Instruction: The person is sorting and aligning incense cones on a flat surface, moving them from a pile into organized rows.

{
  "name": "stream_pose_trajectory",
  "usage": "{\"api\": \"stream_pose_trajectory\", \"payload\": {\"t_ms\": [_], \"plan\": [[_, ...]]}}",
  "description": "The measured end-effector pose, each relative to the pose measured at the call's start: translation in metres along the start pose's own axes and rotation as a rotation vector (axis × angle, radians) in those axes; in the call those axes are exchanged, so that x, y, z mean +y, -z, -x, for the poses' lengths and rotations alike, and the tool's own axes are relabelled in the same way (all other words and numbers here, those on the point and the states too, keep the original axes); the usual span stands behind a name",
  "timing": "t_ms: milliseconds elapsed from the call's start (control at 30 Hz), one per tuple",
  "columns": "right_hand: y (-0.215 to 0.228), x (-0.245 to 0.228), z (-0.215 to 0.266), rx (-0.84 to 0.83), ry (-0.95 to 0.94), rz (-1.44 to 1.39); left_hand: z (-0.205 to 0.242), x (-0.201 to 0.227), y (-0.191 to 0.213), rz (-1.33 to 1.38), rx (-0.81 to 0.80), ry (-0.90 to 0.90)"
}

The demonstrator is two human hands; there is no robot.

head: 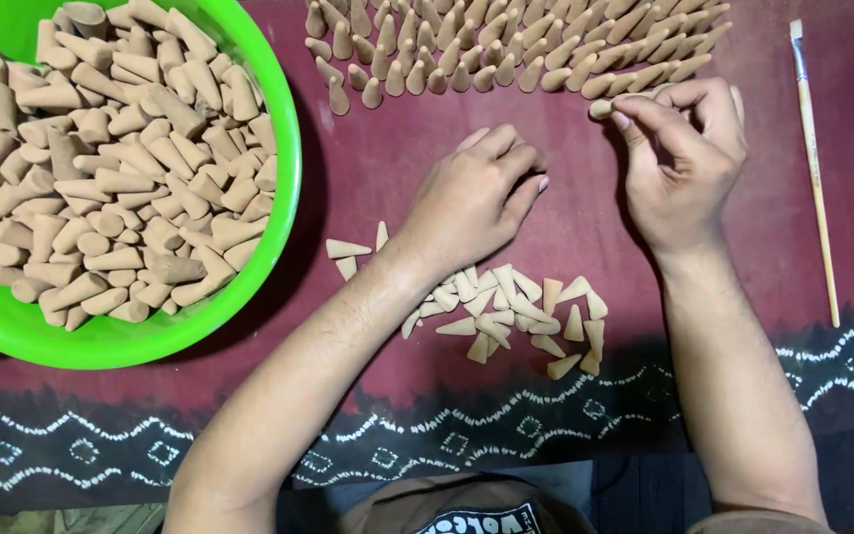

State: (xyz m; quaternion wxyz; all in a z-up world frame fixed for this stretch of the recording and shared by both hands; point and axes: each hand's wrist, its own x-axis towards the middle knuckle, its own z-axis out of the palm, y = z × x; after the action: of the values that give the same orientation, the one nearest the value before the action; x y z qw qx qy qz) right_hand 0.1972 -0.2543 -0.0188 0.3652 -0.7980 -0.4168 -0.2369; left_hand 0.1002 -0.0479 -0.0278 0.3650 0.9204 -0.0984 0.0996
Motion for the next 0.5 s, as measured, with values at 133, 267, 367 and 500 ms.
{"api": "stream_pose_trajectory", "payload": {"t_ms": [133,267,367,500], "plan": [[-0.0019,0.0056,0.0028,-0.013,-0.006,0.038,0.0000,-0.0014,-0.0020,-0.017,-0.011,-0.001],[-0.0037,0.0066,0.0013,-0.007,-0.014,0.043,-0.0013,-0.0022,-0.0011,-0.012,-0.012,-0.006],[-0.0026,0.0072,0.0026,0.000,-0.006,0.051,-0.0009,-0.0010,0.0000,0.002,-0.009,-0.013],[0.0002,-0.0018,-0.0002,0.033,0.043,0.001,-0.0014,0.0036,0.0049,0.019,-0.048,-0.026]]}}
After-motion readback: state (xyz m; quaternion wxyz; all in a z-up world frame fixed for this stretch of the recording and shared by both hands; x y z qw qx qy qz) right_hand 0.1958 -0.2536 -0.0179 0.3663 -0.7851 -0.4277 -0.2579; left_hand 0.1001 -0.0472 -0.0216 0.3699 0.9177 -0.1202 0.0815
